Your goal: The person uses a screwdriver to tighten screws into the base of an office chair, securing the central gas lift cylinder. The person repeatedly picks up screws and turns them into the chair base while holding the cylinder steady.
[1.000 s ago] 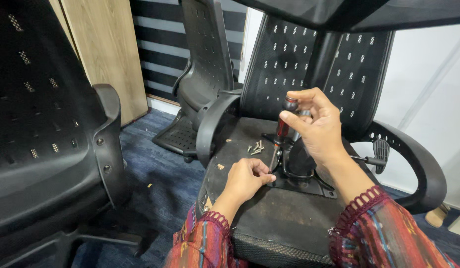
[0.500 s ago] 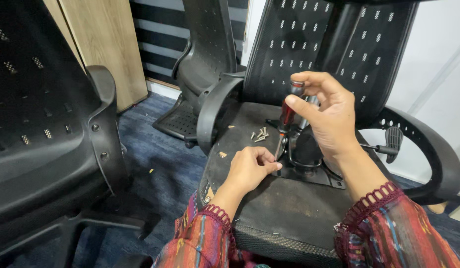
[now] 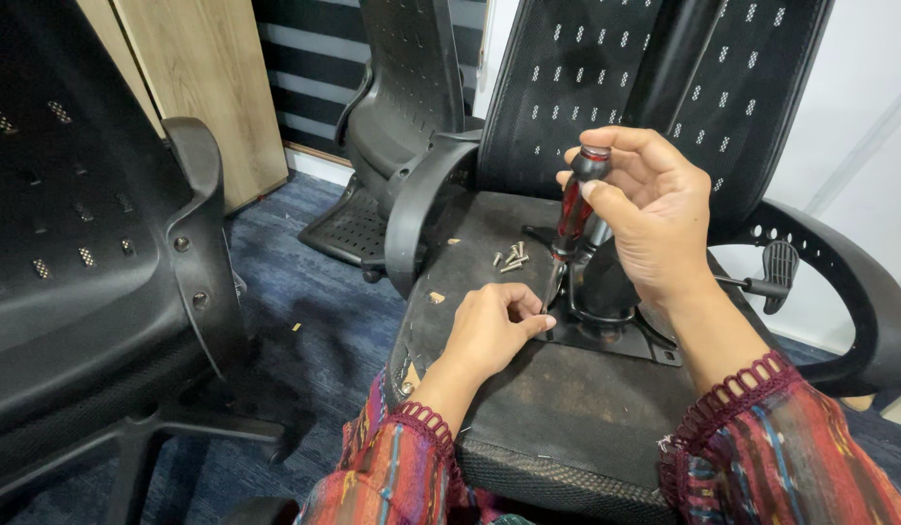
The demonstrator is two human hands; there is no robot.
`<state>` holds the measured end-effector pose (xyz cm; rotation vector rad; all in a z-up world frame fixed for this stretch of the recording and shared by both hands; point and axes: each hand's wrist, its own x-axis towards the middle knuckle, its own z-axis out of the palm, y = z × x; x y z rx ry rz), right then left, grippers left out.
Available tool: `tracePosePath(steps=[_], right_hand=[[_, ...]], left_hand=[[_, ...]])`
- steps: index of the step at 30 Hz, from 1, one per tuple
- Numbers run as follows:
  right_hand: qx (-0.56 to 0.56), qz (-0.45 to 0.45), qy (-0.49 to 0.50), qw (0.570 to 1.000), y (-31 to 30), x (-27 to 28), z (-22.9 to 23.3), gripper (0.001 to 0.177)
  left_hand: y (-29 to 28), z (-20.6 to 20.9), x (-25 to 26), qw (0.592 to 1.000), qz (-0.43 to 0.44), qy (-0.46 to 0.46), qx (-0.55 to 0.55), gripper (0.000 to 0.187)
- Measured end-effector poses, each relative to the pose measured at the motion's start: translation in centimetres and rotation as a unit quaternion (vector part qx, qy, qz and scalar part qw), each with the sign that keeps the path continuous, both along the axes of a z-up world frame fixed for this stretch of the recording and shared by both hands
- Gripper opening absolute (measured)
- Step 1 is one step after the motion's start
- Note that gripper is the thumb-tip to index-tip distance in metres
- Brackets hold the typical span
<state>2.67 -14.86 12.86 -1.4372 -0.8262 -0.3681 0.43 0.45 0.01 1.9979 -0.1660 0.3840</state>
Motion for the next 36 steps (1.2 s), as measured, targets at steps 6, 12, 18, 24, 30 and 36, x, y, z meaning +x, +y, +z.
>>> tracePosePath(steps=[6,12,18,24,30,36], right_hand=[[-0.018,-0.076,-0.084,0.993,0.2,0.3,-0.6,0.033],[-0.021,-0.040,-0.076,0.996,-0.6,0.3,-0.3,0.033],[-0.026,0.001,-0.036,0.999,-0.9,-0.4,-0.1,0.036],[-0.026,0.017,-0.023,0.999,-0.6,-0.5,-0.3,0.040],[-0.061,-0.031,-0.105,0.992,-0.5,0.2,-0.6,0.044],[-0.042,-0.128,-0.142,0.981,-0.1,0.7,-1.6,0.043]], left_hand=[[-0.1,0.3,-0.3,1.000,0.001,0.002,0.004,0.020],[-0.1,0.3,-0.3,1.000,0.000,0.016,0.003,0.020],[-0.2,0.1,-0.3,1.000,0.000,0.012,0.010,0.022],[-0.1,0.2,-0.2,0.999,0.004,0.016,0.027,0.023],[-0.2,0.4,-0.3,1.000,0.004,0.015,0.021,0.020],[-0.2,0.5,-0.5,1.000,0.003,0.019,0.018,0.019]])
